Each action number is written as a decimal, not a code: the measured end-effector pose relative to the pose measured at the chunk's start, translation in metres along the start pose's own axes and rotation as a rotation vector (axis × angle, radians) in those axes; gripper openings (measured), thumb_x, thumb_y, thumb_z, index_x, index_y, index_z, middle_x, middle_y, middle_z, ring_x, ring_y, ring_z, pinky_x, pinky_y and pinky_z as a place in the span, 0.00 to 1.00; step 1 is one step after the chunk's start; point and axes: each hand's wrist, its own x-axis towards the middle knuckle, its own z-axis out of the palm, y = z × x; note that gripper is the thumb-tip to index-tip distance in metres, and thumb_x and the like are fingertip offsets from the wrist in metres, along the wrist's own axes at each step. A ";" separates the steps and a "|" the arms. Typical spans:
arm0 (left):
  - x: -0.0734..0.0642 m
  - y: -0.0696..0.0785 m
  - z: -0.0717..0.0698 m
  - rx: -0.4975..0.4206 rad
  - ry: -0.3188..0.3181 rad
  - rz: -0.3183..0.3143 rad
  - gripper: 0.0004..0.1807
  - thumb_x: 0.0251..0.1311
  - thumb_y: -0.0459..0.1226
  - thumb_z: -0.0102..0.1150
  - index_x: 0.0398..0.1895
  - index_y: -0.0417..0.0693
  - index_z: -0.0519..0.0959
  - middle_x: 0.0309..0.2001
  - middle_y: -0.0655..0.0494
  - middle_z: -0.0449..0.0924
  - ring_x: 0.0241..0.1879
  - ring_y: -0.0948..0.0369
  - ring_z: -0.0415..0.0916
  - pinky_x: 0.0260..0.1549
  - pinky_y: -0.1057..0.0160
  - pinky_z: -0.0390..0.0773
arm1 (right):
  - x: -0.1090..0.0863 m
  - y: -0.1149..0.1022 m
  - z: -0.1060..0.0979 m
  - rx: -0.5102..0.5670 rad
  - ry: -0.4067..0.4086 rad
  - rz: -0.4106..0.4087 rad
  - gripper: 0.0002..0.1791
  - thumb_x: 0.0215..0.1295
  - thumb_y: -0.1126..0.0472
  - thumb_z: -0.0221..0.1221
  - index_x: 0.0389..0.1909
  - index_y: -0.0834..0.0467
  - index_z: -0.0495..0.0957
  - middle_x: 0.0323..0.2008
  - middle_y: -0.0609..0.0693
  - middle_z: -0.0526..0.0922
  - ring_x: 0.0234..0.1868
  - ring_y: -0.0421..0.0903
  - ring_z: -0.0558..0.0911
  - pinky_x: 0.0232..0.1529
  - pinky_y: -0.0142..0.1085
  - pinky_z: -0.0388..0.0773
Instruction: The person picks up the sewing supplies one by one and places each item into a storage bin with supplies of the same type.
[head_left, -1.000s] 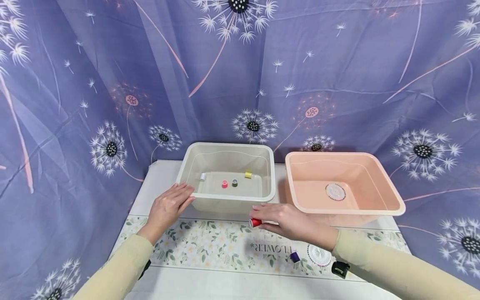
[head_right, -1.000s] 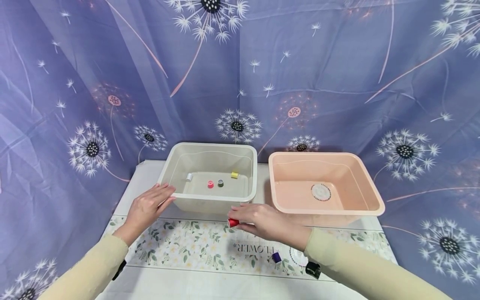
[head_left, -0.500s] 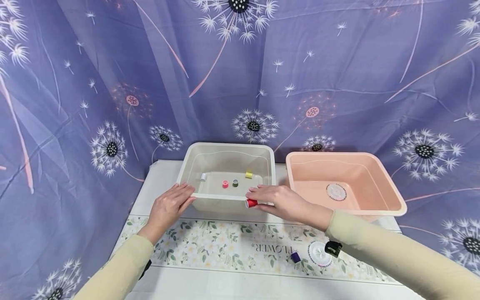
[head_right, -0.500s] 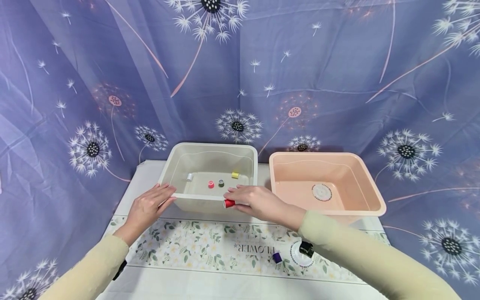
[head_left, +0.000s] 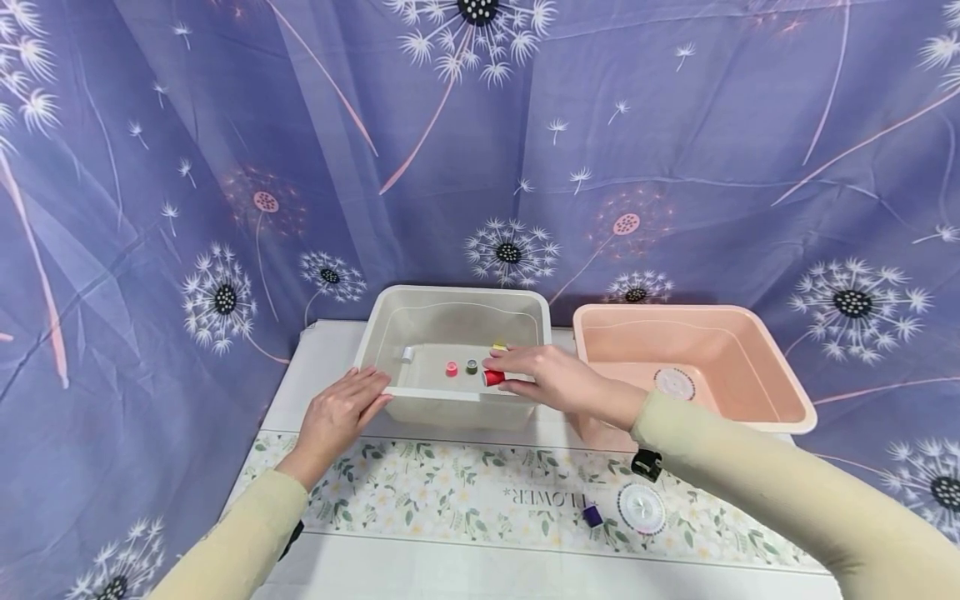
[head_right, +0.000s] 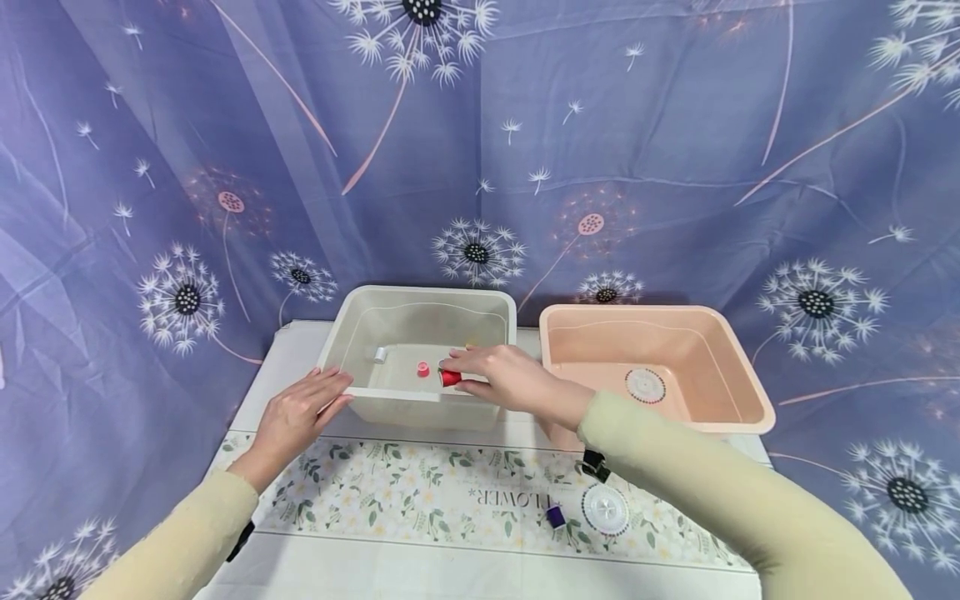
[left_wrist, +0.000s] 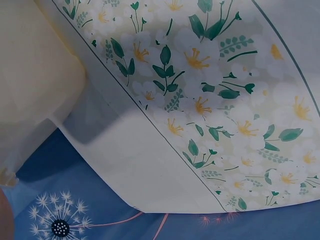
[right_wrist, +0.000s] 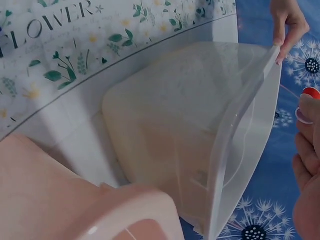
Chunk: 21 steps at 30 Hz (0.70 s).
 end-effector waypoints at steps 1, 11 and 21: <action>0.000 0.000 0.000 0.002 -0.001 0.000 0.38 0.83 0.61 0.40 0.53 0.39 0.90 0.49 0.42 0.91 0.52 0.44 0.89 0.59 0.40 0.85 | 0.003 0.001 0.000 -0.005 0.004 -0.006 0.24 0.69 0.62 0.72 0.65 0.62 0.84 0.63 0.59 0.85 0.64 0.61 0.84 0.67 0.54 0.81; 0.000 0.000 0.000 0.005 -0.008 -0.007 0.38 0.82 0.61 0.39 0.53 0.39 0.90 0.49 0.43 0.91 0.53 0.44 0.89 0.61 0.40 0.84 | 0.024 0.013 0.002 -0.041 0.024 -0.023 0.22 0.68 0.61 0.73 0.62 0.62 0.86 0.61 0.61 0.86 0.61 0.61 0.86 0.65 0.53 0.83; -0.002 -0.002 0.002 0.005 -0.003 -0.003 0.38 0.82 0.61 0.39 0.53 0.39 0.90 0.49 0.43 0.91 0.52 0.44 0.89 0.60 0.40 0.85 | 0.045 0.022 0.003 -0.013 0.015 -0.017 0.18 0.71 0.62 0.71 0.58 0.63 0.87 0.59 0.62 0.86 0.59 0.63 0.87 0.66 0.55 0.82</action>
